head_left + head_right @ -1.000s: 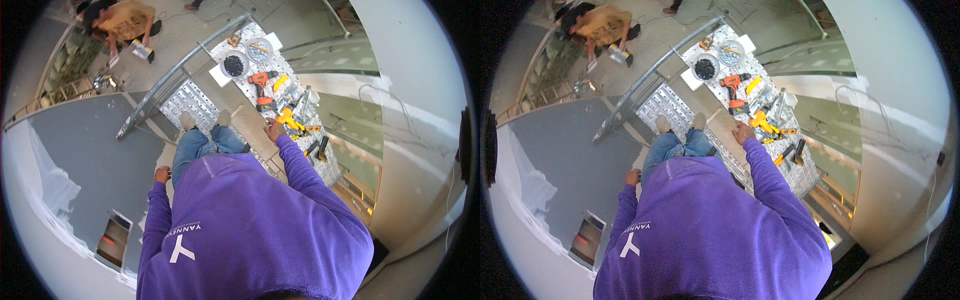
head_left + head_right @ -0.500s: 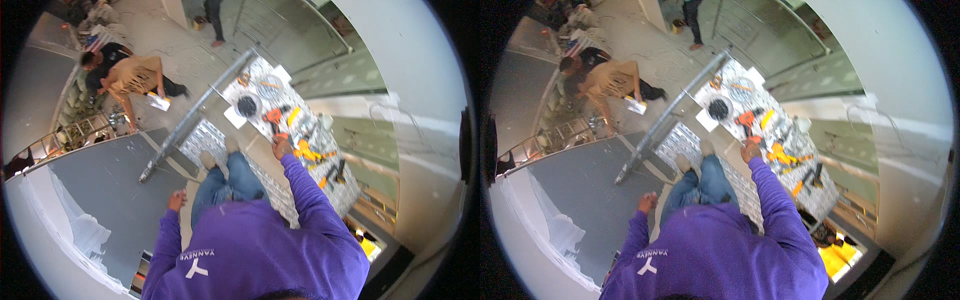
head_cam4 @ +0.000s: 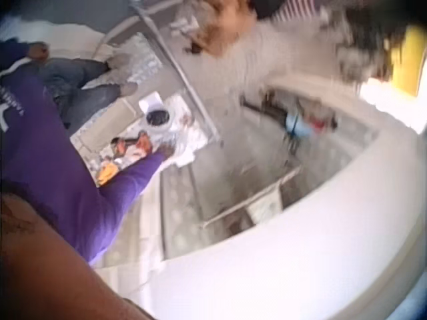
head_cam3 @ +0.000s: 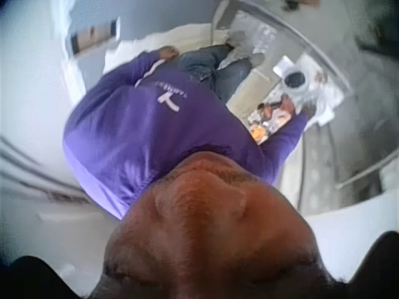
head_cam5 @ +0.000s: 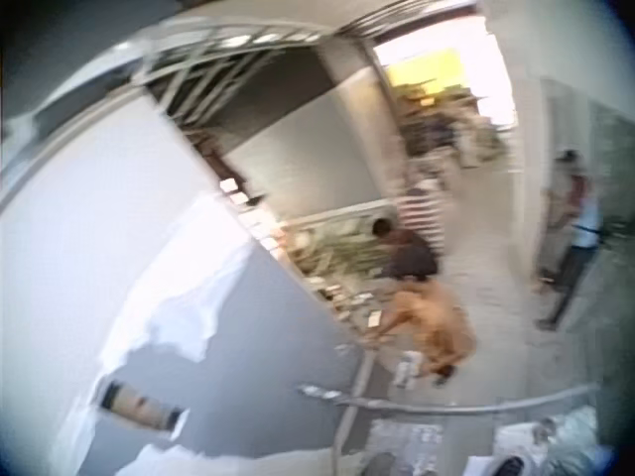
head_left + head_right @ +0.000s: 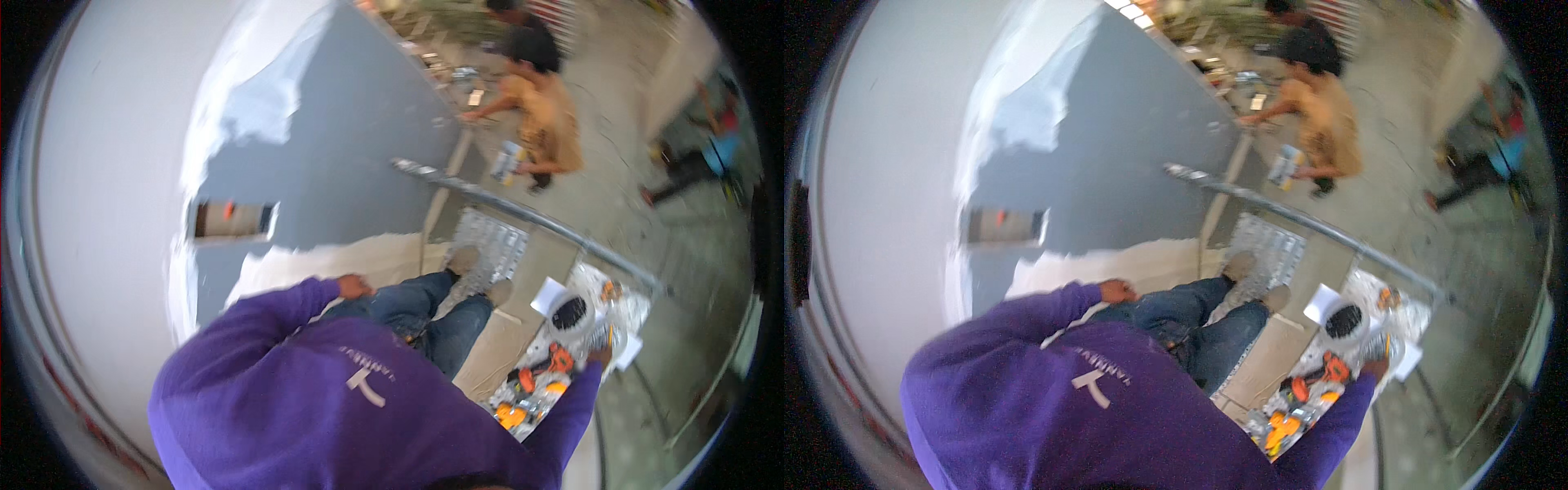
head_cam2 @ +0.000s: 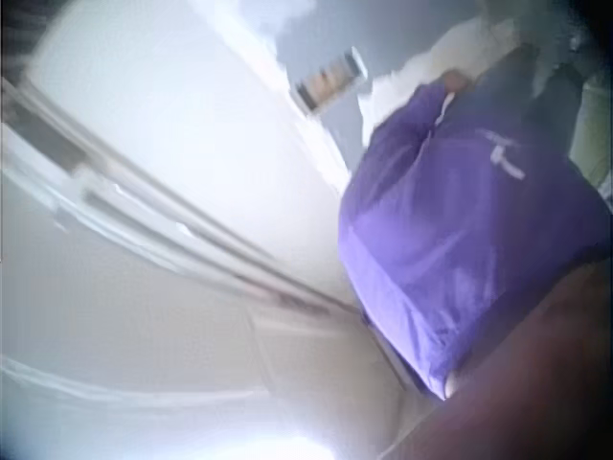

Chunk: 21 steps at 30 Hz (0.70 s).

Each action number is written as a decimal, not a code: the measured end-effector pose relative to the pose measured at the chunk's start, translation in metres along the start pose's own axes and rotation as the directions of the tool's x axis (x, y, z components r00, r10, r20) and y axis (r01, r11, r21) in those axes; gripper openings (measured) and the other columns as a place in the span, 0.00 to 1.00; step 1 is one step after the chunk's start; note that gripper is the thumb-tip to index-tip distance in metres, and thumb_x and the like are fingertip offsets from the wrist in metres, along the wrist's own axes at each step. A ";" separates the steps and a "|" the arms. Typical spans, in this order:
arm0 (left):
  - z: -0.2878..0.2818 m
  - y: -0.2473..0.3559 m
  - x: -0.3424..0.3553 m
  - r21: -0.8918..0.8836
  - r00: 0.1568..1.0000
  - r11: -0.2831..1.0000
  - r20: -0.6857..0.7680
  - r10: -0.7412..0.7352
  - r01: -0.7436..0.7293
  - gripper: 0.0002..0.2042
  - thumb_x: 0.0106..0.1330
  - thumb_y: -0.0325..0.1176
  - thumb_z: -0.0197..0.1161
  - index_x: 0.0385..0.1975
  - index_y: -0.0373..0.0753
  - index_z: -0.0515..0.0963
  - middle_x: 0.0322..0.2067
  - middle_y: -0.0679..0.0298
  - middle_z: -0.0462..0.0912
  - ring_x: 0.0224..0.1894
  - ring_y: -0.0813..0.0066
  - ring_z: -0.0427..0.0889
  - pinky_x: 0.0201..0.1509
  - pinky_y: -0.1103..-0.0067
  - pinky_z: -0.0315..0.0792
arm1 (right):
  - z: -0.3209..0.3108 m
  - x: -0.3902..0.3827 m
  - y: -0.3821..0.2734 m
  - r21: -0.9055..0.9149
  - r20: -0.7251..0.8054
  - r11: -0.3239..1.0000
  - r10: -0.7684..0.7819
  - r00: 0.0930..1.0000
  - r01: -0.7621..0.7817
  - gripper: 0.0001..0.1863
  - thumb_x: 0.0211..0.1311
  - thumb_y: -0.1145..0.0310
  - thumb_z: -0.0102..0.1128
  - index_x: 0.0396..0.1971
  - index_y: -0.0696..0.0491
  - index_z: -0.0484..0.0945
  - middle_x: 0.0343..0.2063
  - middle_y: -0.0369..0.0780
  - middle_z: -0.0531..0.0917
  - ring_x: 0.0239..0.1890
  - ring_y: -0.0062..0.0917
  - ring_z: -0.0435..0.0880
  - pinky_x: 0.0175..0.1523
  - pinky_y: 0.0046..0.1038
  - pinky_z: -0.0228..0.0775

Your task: Repairing a section of drywall by applying joint compound and drilling metal studs into the wall frame.

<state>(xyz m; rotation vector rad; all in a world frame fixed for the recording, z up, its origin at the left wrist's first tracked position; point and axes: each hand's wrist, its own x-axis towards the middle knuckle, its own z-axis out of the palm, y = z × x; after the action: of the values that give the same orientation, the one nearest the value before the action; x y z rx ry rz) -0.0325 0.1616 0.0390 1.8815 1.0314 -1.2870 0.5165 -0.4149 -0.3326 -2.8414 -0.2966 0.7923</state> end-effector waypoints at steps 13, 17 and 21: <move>0.067 0.005 -0.017 -0.408 0.986 0.902 -0.024 -0.163 0.139 0.27 0.57 0.59 0.61 0.40 0.37 0.81 0.39 0.52 0.83 0.42 0.60 0.81 0.47 0.70 0.72 | -0.099 -0.021 -0.068 -0.249 -0.033 0.911 0.332 0.943 -0.329 0.20 0.53 0.65 0.55 0.44 0.61 0.75 0.42 0.55 0.80 0.45 0.48 0.81 0.50 0.42 0.74; 0.082 0.003 -0.028 -0.420 0.990 0.902 -0.055 -0.133 0.098 0.27 0.58 0.57 0.61 0.41 0.36 0.79 0.39 0.52 0.82 0.41 0.60 0.81 0.46 0.70 0.72 | -0.121 -0.034 -0.076 -0.198 -0.053 0.908 0.365 0.929 -0.368 0.20 0.53 0.63 0.56 0.43 0.61 0.76 0.42 0.56 0.80 0.45 0.47 0.81 0.49 0.42 0.74; 0.105 -0.005 -0.032 -0.439 0.981 0.897 -0.145 -0.127 0.052 0.27 0.57 0.57 0.62 0.41 0.35 0.78 0.37 0.52 0.82 0.40 0.60 0.81 0.45 0.69 0.72 | -0.146 -0.051 -0.086 -0.165 -0.080 0.915 0.359 0.930 -0.367 0.20 0.53 0.62 0.56 0.42 0.62 0.76 0.42 0.56 0.80 0.45 0.47 0.81 0.49 0.42 0.74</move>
<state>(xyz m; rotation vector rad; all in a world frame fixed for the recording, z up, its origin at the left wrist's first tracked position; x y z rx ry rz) -0.0913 0.0690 0.0343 1.6290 1.3809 -0.8584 0.5379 -0.3609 -0.1651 -3.1285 0.1874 0.7931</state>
